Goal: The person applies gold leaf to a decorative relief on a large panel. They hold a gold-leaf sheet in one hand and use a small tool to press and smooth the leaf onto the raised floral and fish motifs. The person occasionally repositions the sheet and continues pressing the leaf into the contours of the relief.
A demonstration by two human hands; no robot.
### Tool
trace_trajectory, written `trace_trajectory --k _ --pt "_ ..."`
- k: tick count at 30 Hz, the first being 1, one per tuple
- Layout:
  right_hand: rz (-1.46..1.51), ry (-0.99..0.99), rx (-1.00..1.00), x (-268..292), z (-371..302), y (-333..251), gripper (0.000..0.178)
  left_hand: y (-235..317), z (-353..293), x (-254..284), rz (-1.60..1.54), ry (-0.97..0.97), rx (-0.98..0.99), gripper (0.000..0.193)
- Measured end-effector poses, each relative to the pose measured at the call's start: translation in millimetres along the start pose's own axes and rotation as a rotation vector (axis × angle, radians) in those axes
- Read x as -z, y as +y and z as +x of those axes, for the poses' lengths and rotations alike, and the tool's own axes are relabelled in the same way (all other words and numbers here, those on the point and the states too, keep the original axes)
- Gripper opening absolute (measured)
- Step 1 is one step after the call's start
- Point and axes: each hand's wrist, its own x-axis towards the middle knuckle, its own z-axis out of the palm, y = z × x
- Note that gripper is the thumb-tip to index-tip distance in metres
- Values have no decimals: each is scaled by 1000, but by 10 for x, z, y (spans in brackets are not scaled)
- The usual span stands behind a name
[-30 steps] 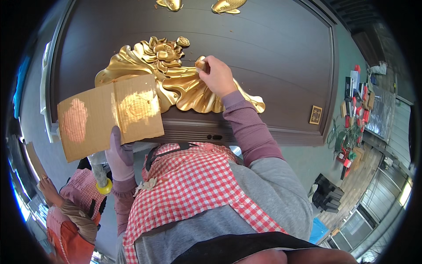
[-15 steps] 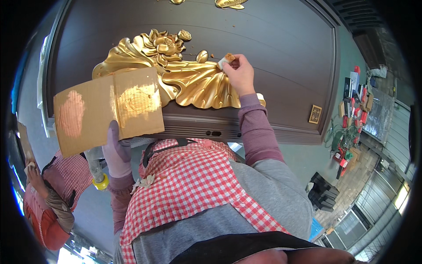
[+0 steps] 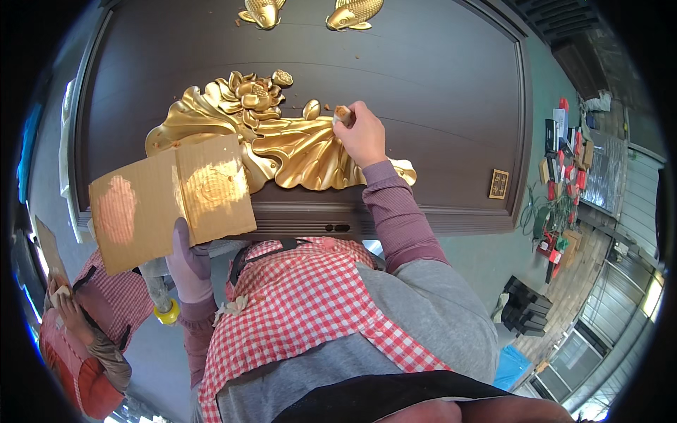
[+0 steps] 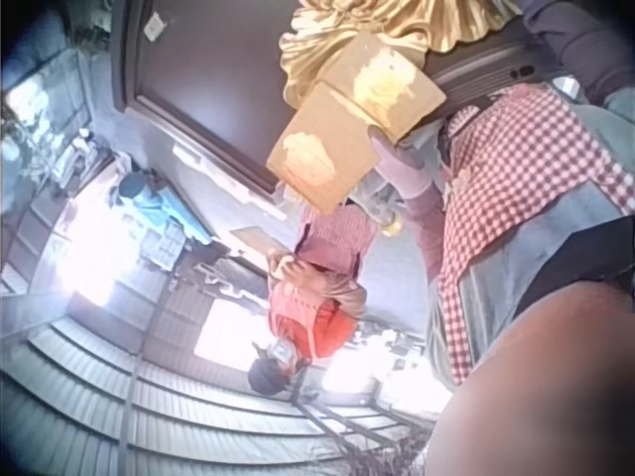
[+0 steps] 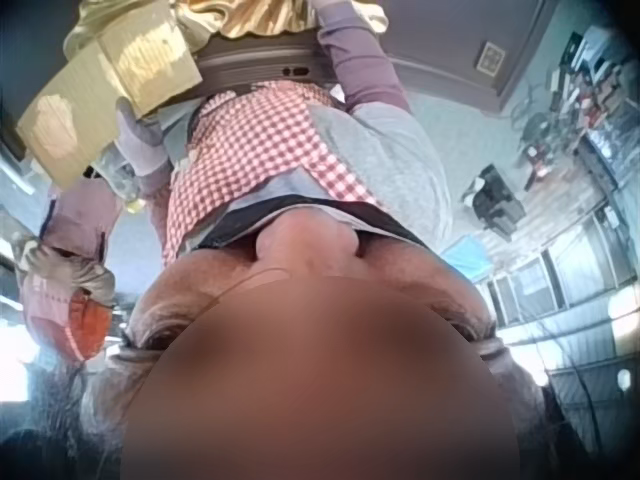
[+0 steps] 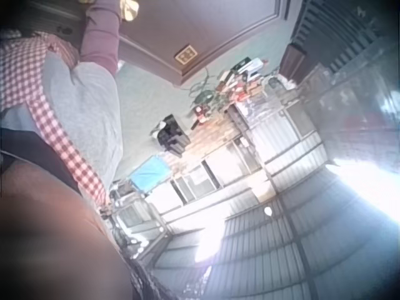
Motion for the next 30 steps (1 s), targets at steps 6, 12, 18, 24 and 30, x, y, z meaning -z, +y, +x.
trace_trajectory --k 6,12,18,24,30 --pt "41 10 66 -87 7 -130 31 37 22 -33 -9 15 -70 53" --pt "39 -63 -95 254 -125 42 31 -186 -110 -160 -153 -20 66 48" --pt "646 76 -203 411 -195 237 29 69 29 20 3 -1 11 46" --pt "609 -27 -165 308 -218 284 33 102 14 39 -13 4 55 48" --pt "374 -26 42 118 -130 199 27 95 -13 55 -4 4 58 49"
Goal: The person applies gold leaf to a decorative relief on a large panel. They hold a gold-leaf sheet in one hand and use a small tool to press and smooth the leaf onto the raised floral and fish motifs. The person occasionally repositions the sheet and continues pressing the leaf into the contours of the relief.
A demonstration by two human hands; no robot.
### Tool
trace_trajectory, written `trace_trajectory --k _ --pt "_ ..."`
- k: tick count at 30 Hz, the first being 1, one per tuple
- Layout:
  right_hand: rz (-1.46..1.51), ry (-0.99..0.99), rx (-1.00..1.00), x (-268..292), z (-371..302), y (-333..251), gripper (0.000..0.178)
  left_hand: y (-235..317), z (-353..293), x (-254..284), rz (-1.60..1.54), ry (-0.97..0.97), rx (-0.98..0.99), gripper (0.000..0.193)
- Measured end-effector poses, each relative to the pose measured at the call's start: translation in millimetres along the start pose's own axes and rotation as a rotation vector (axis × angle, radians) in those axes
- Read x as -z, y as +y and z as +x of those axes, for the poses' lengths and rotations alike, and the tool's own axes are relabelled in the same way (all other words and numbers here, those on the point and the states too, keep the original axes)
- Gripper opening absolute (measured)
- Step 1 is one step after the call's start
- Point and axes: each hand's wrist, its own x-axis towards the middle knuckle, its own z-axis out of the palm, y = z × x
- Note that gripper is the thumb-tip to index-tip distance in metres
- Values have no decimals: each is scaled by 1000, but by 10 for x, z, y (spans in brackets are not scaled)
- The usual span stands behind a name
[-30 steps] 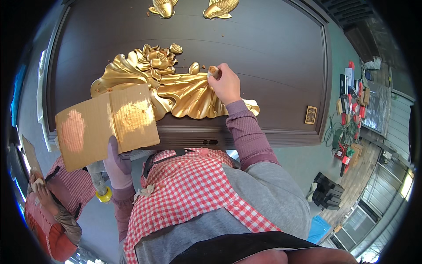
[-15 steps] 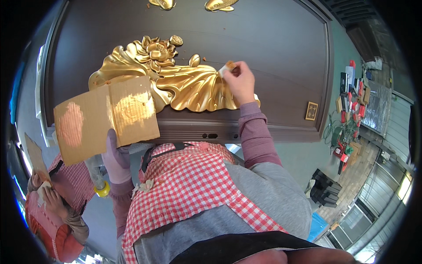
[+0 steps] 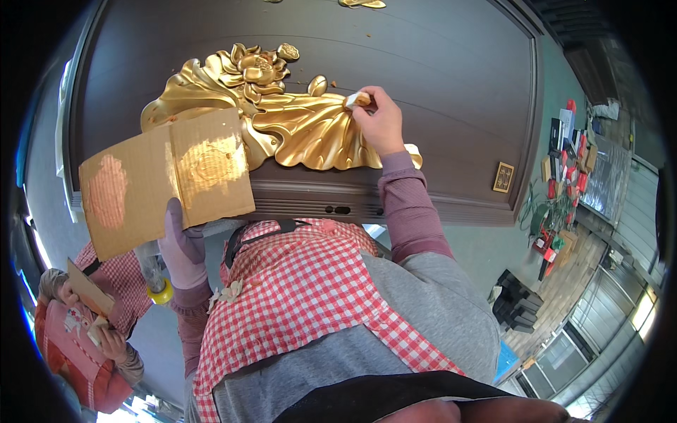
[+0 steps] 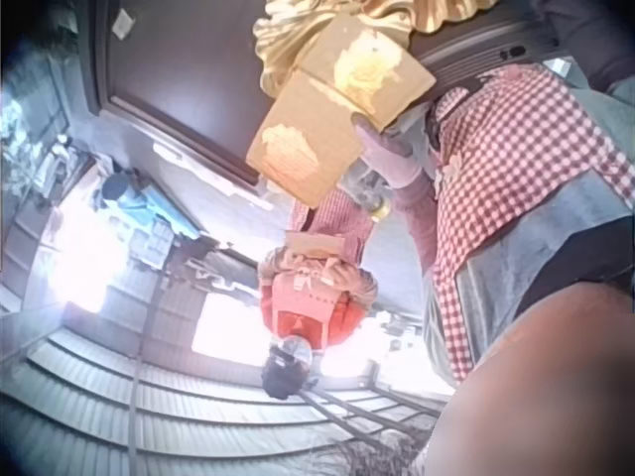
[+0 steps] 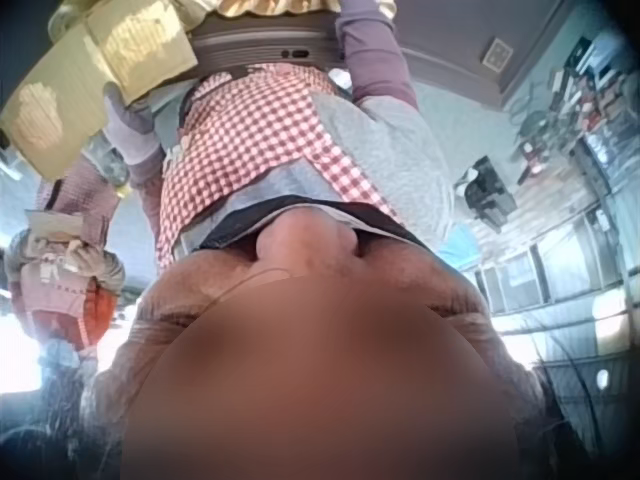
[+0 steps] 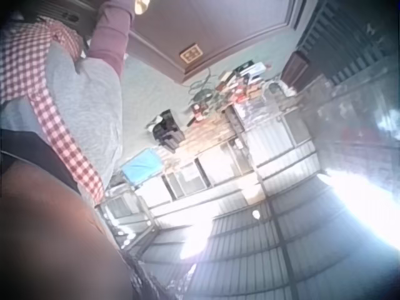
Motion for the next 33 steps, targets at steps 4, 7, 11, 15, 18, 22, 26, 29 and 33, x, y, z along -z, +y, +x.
trace_trajectory --k 4,7,11,15,18,22,26,29,33 --pt "-111 -96 105 -223 134 -174 28 27 -1 -25 -2 -7 15 49" --pt "-172 -139 290 -426 214 -237 25 22 -3 -15 2 -26 -27 56" --pt "-310 -179 110 -108 208 -316 25 43 -4 6 33 7 -60 55" --pt "-235 -115 96 -125 181 -195 26 12 -19 0 21 2 -15 52" --pt "-254 -142 229 -376 272 -268 27 52 41 13 23 -8 -5 51" --pt "-242 -303 351 -717 315 -443 28 52 22 14 61 -19 -7 50" --pt "-248 -326 404 -816 412 -527 27 -21 -14 29 95 -32 1 52" --pt "-342 -371 320 -517 445 -501 24 29 -26 109 59 26 11 51" --pt "-310 -380 300 -569 423 -517 21 -104 -148 -3 -142 79 123 49"
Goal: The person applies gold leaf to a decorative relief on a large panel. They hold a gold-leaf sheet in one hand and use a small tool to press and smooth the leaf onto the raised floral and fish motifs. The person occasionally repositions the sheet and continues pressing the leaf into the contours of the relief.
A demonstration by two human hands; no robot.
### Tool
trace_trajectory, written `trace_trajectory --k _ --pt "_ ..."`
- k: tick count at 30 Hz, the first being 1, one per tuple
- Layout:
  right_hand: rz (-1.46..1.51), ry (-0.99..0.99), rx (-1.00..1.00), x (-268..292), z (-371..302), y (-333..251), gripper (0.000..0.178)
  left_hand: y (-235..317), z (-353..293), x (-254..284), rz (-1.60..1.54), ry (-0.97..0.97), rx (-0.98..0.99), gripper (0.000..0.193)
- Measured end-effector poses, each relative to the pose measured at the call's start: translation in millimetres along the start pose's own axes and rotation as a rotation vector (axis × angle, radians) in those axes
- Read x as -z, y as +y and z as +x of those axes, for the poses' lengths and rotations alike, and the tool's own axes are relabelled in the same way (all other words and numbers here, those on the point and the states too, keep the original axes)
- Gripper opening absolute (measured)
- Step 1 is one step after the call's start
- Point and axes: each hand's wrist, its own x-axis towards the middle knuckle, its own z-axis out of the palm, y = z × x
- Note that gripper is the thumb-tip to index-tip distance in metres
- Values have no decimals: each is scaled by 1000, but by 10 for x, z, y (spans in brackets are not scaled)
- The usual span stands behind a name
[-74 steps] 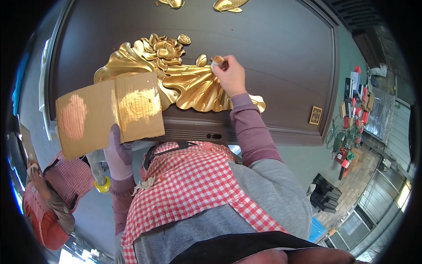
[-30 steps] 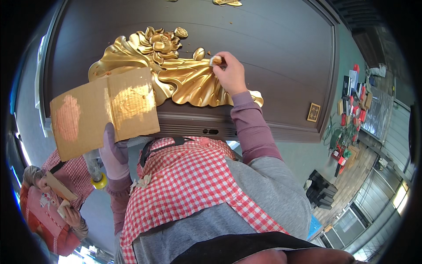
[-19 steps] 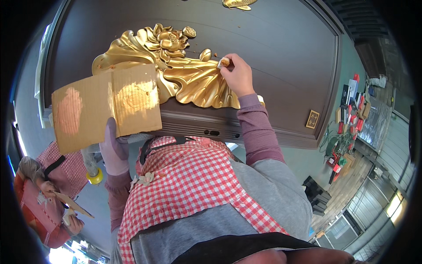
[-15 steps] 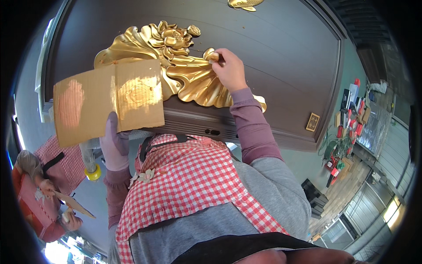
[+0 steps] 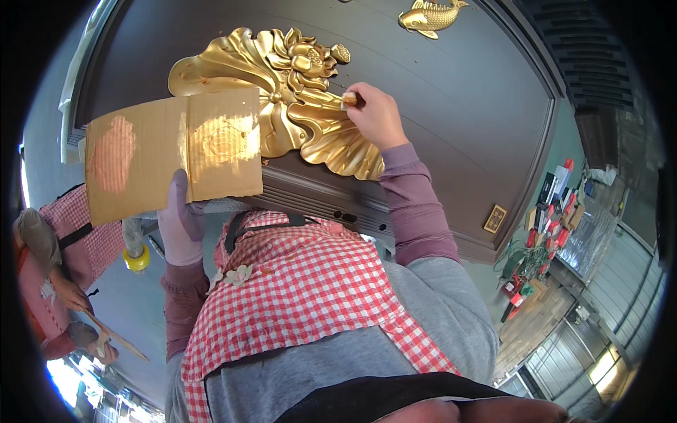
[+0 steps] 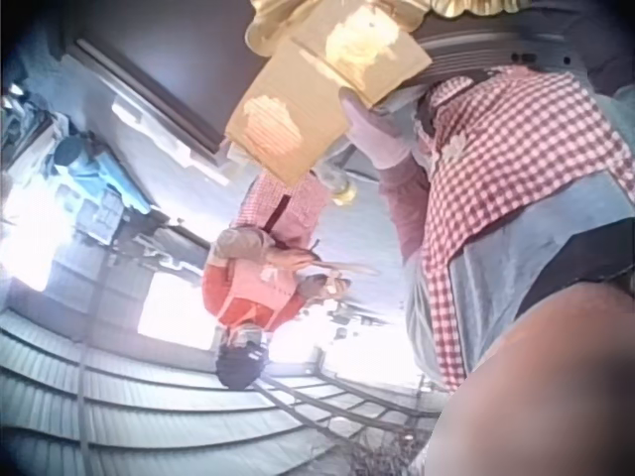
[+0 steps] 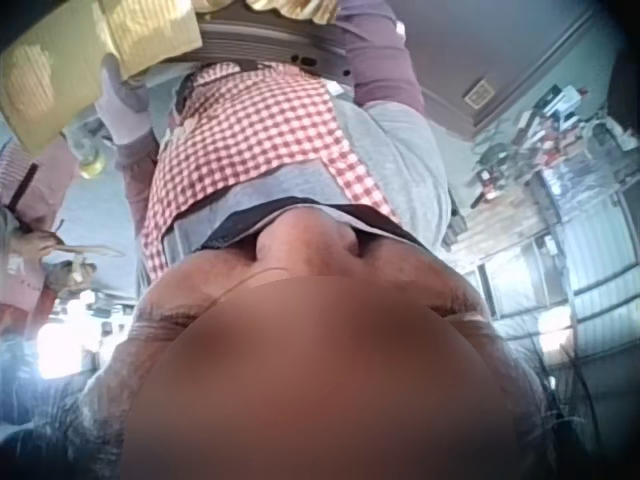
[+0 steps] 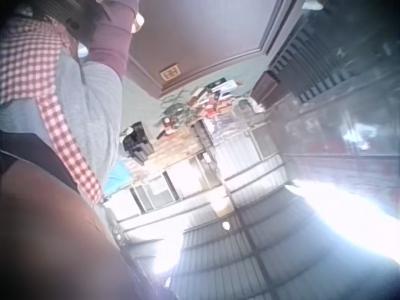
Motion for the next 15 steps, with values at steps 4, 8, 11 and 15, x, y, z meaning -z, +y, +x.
trace_trajectory --k 4,8,11,15 --pt "64 29 103 -346 226 -128 22 22 -9 12 61 -38 12 52" --pt "11 132 273 -605 322 -260 21 51 -14 10 80 -63 46 53" --pt "-12 89 174 -476 208 -235 21 -47 -123 8 40 -26 72 48" --pt "-52 8 83 -331 146 -121 21 -27 -199 -127 -621 128 469 58"
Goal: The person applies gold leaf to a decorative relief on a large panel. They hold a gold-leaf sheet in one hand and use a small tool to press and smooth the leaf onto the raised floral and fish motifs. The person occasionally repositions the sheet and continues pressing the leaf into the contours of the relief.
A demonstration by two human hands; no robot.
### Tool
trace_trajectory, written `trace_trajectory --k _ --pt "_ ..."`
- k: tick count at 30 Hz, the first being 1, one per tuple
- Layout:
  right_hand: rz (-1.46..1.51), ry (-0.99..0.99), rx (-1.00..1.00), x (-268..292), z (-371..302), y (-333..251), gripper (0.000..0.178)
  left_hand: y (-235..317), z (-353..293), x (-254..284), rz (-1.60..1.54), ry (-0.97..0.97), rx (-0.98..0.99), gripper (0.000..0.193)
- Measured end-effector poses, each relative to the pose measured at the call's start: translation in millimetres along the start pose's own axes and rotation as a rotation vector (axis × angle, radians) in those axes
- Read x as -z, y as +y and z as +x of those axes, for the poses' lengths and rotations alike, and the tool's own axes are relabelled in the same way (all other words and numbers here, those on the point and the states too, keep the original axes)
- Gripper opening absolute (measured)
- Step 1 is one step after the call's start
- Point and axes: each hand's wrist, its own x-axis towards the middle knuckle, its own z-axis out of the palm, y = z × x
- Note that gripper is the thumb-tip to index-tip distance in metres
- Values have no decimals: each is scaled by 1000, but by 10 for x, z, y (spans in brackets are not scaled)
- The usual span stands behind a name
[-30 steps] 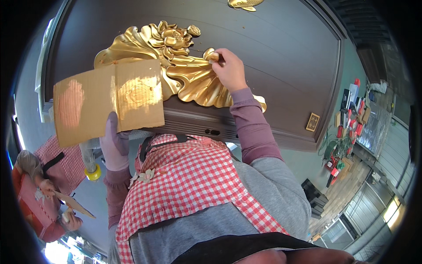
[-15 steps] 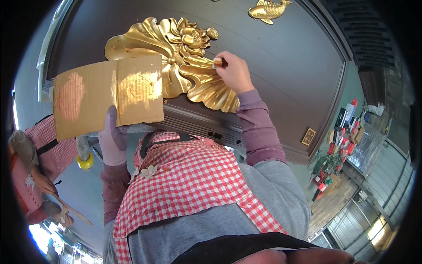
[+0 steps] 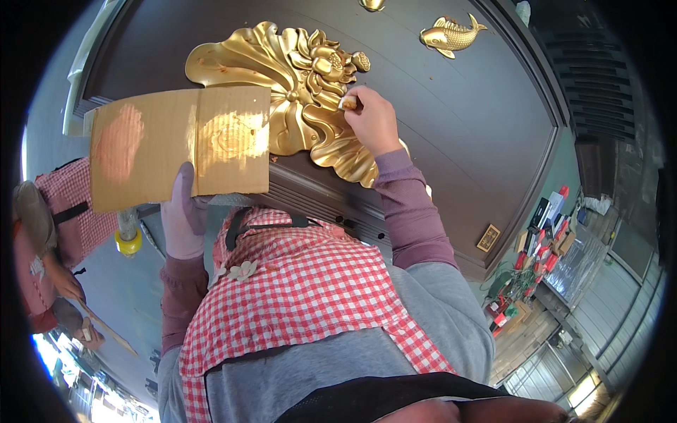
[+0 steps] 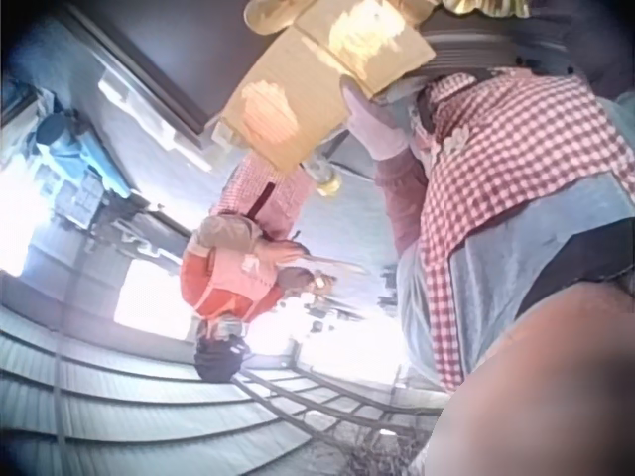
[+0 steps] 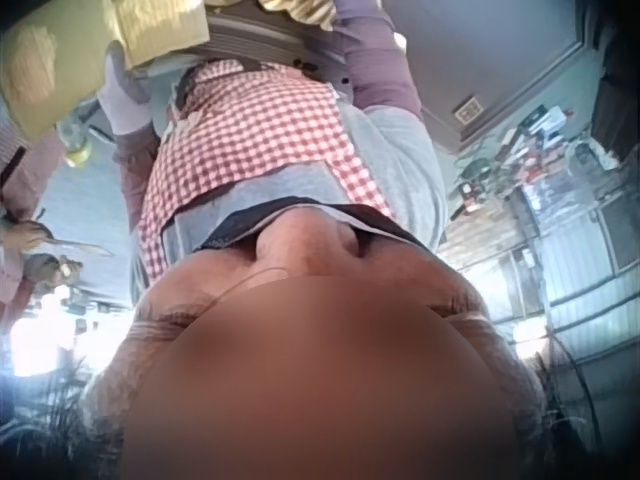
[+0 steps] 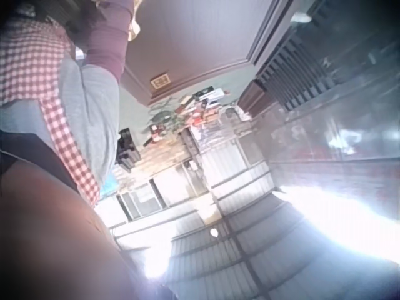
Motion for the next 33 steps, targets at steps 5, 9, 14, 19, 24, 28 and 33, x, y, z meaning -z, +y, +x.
trace_trajectory --k 5,9,14,19,24,28,33 --pt "10 154 251 -286 187 -104 23 87 32 4 454 -154 -242 47" --pt "-30 -100 -63 20 130 -284 25 209 -19 -1 619 -118 -368 50" --pt "746 -256 -227 489 35 -789 35 138 -29 -16 647 -133 -350 57" --pt "563 -191 212 333 -142 -1508 36 263 -40 -116 488 -121 -421 47" --pt "244 -158 486 132 -102 -1714 38 255 -50 -141 505 -77 -476 29" --pt "219 -137 328 181 -122 -1568 33 217 -101 -77 236 -149 -9 28" --pt "536 98 -135 149 30 -657 34 -27 -123 181 215 -97 -27 40"
